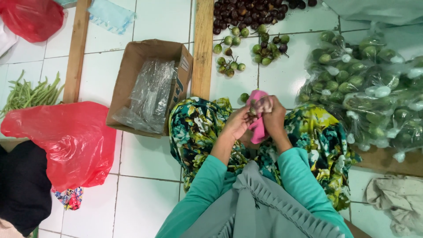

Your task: The person wipes individual small green and brown fruits with a pink cloth, placing the cleaned items into plastic bags and a cardboard box.

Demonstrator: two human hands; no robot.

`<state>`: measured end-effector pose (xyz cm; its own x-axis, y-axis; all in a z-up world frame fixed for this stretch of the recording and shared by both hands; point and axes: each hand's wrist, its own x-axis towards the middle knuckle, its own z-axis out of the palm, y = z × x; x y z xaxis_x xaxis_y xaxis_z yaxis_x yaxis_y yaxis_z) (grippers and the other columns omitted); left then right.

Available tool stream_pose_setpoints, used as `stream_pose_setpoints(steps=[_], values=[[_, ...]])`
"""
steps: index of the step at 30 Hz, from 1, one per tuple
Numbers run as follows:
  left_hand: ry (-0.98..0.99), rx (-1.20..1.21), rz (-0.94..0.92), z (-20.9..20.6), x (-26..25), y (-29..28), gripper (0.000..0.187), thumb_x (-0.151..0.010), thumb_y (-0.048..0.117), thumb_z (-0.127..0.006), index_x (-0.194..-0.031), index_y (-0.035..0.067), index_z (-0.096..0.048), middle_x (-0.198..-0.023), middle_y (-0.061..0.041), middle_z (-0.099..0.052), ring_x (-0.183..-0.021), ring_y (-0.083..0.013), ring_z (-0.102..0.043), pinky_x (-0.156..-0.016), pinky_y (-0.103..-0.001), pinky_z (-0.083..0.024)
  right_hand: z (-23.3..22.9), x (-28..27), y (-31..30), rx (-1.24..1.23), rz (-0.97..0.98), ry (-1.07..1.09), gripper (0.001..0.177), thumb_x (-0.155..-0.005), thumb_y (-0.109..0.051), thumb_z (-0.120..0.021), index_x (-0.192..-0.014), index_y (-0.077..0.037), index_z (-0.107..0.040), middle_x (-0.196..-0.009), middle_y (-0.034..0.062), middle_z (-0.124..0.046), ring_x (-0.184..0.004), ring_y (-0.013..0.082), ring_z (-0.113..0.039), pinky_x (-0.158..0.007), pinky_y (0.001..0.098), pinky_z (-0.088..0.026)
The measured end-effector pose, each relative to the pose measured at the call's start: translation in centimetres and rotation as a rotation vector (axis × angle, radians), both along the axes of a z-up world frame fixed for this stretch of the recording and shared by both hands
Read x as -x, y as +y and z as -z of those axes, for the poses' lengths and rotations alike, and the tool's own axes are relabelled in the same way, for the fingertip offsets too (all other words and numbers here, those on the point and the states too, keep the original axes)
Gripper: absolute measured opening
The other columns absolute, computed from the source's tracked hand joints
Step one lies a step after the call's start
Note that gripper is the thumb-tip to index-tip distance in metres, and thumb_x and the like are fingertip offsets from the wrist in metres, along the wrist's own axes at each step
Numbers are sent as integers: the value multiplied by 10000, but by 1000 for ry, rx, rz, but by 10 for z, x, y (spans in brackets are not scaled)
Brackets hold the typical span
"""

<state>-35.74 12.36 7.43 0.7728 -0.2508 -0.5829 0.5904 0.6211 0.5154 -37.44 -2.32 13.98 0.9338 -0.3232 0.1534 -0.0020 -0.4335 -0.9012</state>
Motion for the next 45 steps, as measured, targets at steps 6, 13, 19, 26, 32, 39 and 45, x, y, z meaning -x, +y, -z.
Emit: stream_pose_setpoints(steps=[6, 13, 19, 26, 32, 39, 45], values=[[-200, -61, -35, -67, 3, -7, 286, -964, 152, -760, -1207, 30, -674, -1100, -146, -729, -956, -235, -754, -914, -346, -646, 129, -22, -42, -686, 212, 196, 318, -1075, -356, -536, -1230, -149, -721, -1149, 169, -713, -1069, 337, -669, -933, 506, -513], [-442, -367, 58, -46, 11, -13, 417, -897, -37, -729, -1292, 81, -662, -1076, -165, -660, -1009, -227, -676, -873, -405, -623, 17, 0, -11, -373, -174, 27, 259, -896, 21, -618, -1117, -103, -667, -910, 91, -695, -938, 245, -672, -914, 389, -527], [-527, -384, 48, -92, 17, -25, 503, -823, 42, -850, -1298, 65, -683, -1159, -84, -676, -994, -140, -696, -866, -317, -630, 4, -12, -12, -819, 68, -43, 304, -913, 90, -426, -1053, -59, -651, -907, 98, -664, -898, 180, -614, -878, 377, -528], [-520, -725, 194, -83, 16, -21, 532, -824, 168, -830, -1328, 127, -666, -1194, -129, -690, -1028, -222, -683, -880, -338, -608, 35, -2, -18, -826, -6, 83, 140, -996, -211, -641, -972, -95, -716, -753, 59, -637, -720, 171, -622, -692, 361, -530], [-443, -932, 298, -81, 11, -18, 527, -689, 290, -898, -1131, 88, -693, -981, -159, -736, -954, -295, -726, -770, -413, -613, 50, -11, -11, -493, -117, -61, 146, -959, -33, -665, -835, -34, -588, -788, 68, -517, -829, 174, -528, -802, 331, -454], [-367, -471, 104, -83, 13, -22, 261, -873, 164, -779, -1074, 1, -746, -829, -138, -701, -688, -189, -672, -591, -280, -594, 61, -13, -32, -1014, 257, 137, 205, -965, -251, -709, -940, -52, -668, -905, 137, -633, -933, 225, -625, -945, 477, -487], [-269, -443, 102, -16, 10, -15, 139, -862, 147, -737, -896, 12, -739, -775, -119, -629, -704, -195, -579, -575, -345, -509, 61, -14, -9, -790, -104, 46, 191, -937, 76, -570, -781, -35, -572, -567, 65, -486, -514, 171, -507, -546, 261, -444]])
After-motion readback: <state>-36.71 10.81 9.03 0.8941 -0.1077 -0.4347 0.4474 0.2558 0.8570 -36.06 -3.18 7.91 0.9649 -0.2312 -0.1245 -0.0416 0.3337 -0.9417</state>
